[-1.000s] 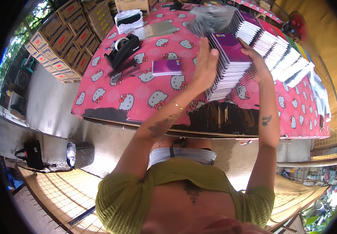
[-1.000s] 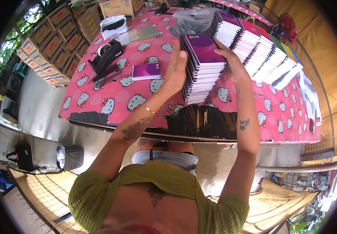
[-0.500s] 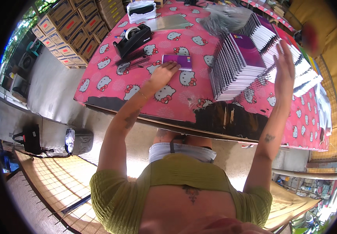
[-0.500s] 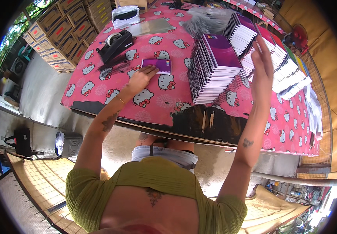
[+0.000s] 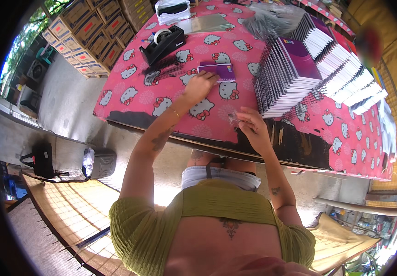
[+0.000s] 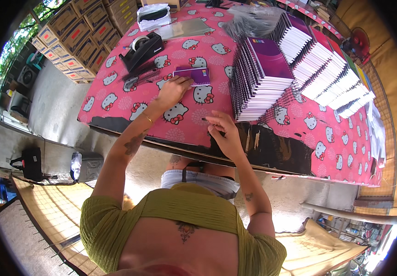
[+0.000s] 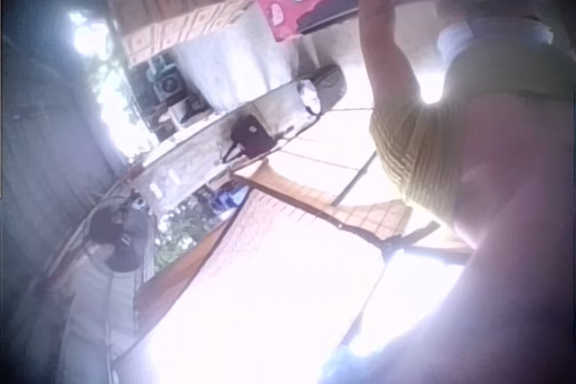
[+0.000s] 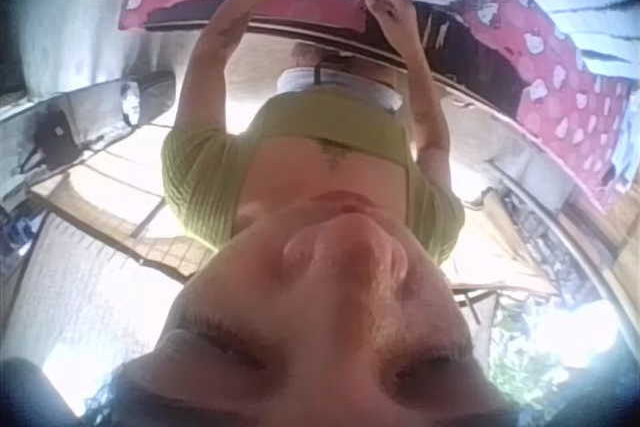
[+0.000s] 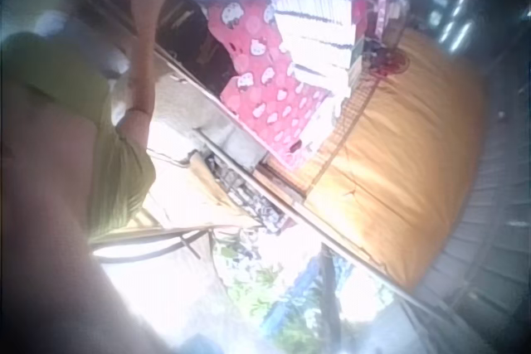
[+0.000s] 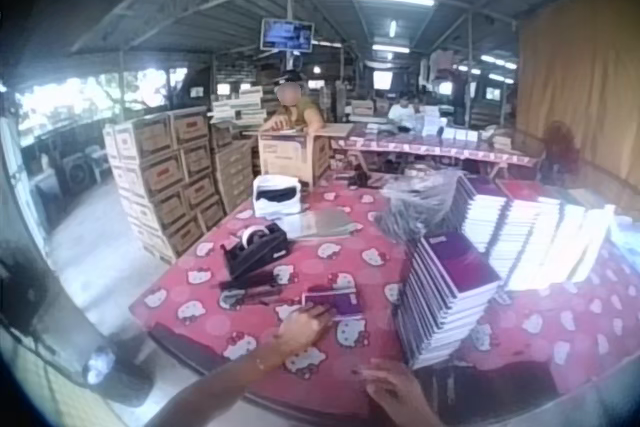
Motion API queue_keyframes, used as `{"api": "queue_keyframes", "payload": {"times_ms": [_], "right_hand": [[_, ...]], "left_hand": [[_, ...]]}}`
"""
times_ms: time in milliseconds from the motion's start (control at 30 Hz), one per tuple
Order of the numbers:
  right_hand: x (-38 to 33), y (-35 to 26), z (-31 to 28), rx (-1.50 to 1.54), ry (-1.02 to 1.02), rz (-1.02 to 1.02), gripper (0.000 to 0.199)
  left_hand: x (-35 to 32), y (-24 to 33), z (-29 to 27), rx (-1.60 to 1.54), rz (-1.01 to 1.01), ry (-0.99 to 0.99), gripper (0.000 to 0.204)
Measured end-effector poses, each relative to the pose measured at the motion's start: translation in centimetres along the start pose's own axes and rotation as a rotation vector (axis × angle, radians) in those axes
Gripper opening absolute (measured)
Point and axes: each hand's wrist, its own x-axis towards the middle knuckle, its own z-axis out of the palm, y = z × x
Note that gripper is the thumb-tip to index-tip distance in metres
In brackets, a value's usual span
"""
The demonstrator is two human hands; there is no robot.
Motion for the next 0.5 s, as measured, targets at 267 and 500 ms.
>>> {"api": "queue_keyframes", "payload": {"times_ms": [267, 500], "right_hand": [[0.0, 1.4, 0.3, 0.022, -0.035, 0.036, 0.029], [-0.4, 2.8, 1.1, 0.035, -0.093, 0.054, 0.028]], "left_hand": [[0.1, -0.2, -0.2, -0.043, -0.088, -0.031, 0.028], [2.4, -1.9, -1.7, -0.282, -0.269, -0.216, 0.020]]}}
